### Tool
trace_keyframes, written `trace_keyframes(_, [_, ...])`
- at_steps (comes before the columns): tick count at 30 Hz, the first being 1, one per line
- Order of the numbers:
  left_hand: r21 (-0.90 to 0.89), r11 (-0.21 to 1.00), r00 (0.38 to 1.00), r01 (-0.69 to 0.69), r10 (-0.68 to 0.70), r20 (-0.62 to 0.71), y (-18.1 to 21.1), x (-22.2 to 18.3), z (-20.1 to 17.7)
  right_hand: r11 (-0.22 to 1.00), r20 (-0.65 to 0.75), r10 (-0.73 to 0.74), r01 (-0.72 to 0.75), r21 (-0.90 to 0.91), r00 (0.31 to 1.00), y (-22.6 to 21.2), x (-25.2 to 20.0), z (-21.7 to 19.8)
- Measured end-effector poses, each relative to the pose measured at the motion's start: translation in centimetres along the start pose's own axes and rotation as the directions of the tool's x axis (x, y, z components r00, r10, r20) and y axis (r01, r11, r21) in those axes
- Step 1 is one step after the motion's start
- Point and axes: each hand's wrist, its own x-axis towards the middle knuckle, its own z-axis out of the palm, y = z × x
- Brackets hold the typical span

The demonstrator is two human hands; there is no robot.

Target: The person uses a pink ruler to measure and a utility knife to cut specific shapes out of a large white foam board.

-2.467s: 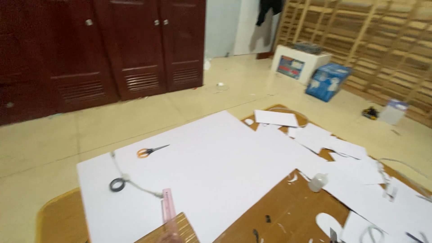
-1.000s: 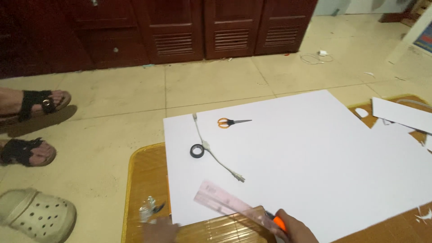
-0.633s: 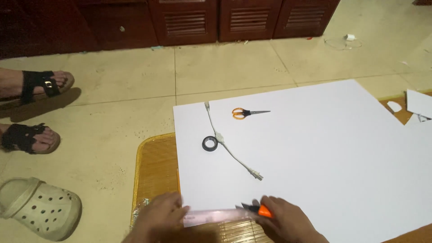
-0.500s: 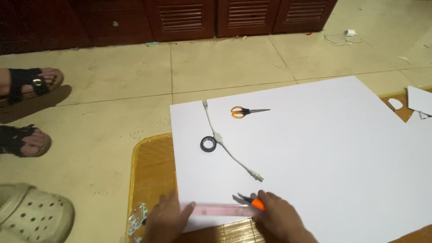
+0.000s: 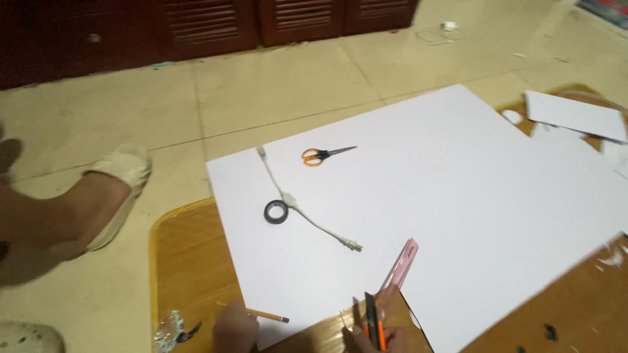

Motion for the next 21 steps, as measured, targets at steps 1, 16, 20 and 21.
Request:
trace_keyframes(1, [0.04, 0.996, 0.984, 0.085, -0.09, 0.151, 2.2, -2.0, -3.6, 0.999, -0.097, -0.053, 0.052, -0.007, 0.994, 1.7, 0.0, 0.0])
trace_keyframes(16, [-0.141, 0.969, 0.718, 0.204, -0.051, 0.694, 5.8, -8.9, -3.3, 0.978, -0.06, 0.092, -0.079, 0.193, 0.994, 4.3, -4.1, -4.2])
trace_keyframes(20, [-0.047, 0.993, 0.596, 0.111, -0.029, 0.802, 7.4, -9.6, -1.3, 0.955, 0.154, 0.257, -0.274, 0.108, 0.954, 2.4, -5.0, -3.2])
trace_keyframes(21, [-0.039, 0.994, 0.591, 0.1, -0.027, 0.806, 7.2, -9.5, -0.4, 0.953, 0.143, 0.261, -0.279, 0.116, 0.955, 0.5, -6.1, -2.8])
